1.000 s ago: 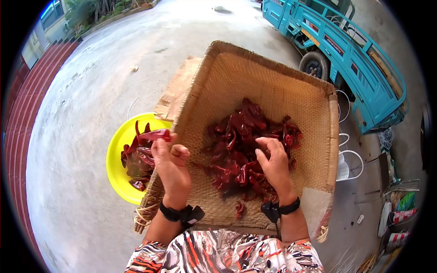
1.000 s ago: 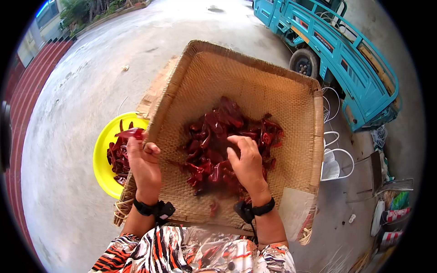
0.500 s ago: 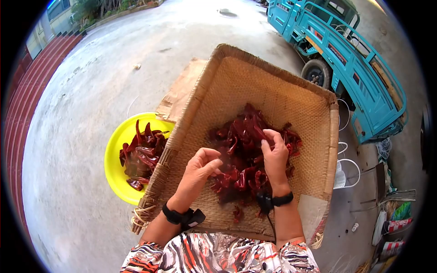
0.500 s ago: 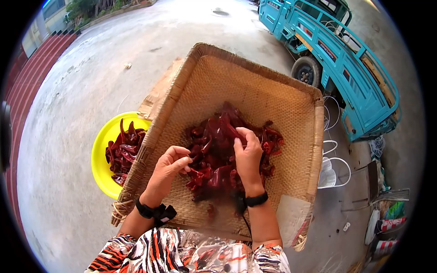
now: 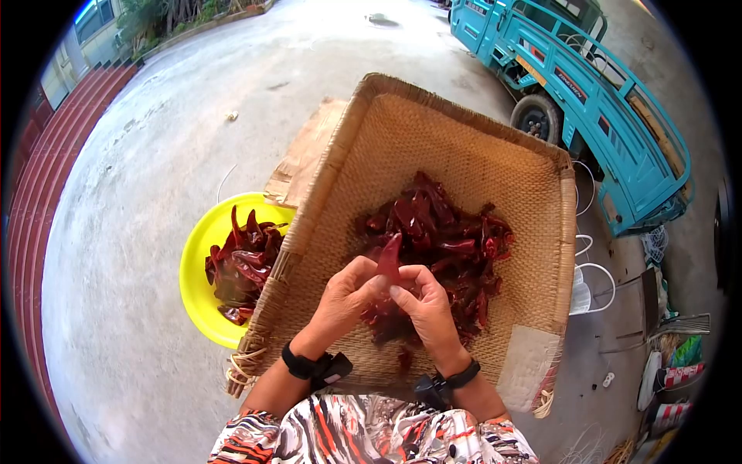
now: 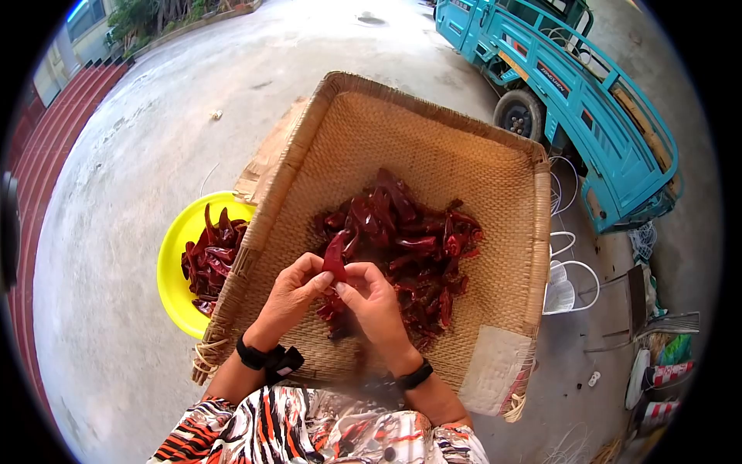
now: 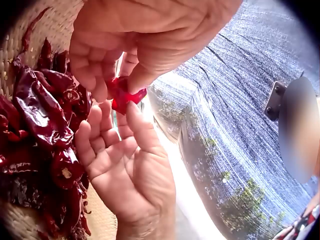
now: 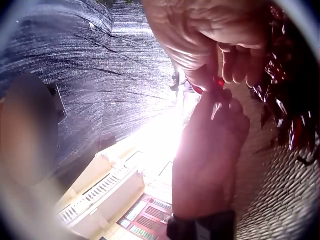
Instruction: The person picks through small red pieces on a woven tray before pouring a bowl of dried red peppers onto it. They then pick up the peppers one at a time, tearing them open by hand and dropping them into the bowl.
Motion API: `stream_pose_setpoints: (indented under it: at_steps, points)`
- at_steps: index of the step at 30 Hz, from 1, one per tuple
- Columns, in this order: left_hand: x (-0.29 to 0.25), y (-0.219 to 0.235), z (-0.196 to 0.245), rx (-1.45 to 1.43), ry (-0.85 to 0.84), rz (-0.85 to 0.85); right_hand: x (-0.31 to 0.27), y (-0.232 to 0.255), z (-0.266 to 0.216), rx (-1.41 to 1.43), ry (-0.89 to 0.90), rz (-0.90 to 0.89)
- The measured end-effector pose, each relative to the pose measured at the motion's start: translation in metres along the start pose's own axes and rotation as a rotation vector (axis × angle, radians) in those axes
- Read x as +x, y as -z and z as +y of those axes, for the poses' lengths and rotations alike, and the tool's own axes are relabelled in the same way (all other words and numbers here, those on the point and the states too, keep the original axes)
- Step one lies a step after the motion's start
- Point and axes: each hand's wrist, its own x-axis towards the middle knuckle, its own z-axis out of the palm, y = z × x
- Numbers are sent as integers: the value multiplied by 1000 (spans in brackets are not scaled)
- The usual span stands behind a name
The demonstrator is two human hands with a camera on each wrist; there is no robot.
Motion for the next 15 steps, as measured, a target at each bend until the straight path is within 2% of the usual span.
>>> stream_pose_setpoints:
  at_steps: [2, 4, 7, 9, 10, 13, 14, 15]
  points:
    - [0, -1, 4, -78, -54, 79, 6, 12, 4, -146, 26, -34]
    - [0, -1, 5, -178, -109, 194, 13, 20, -3, -353, 96, 90]
    - [2, 13, 1, -474, -377, 484, 29, 31, -20, -776, 332, 255]
    - [-1, 29, 9, -648, -399, 545, 47, 47, -15, -1123, 557, 313]
    - [-1, 32, 14, -735, -409, 574, 55, 53, -13, -1168, 577, 302]
    - [0, 29, 37, -820, -298, 734, 75, 63, 1, -1227, 587, 319]
    - [1, 30, 32, -768, -269, 742, 81, 65, 5, -1245, 570, 315]
    - [3, 32, 24, -702, -220, 672, 82, 64, 3, -1252, 522, 313]
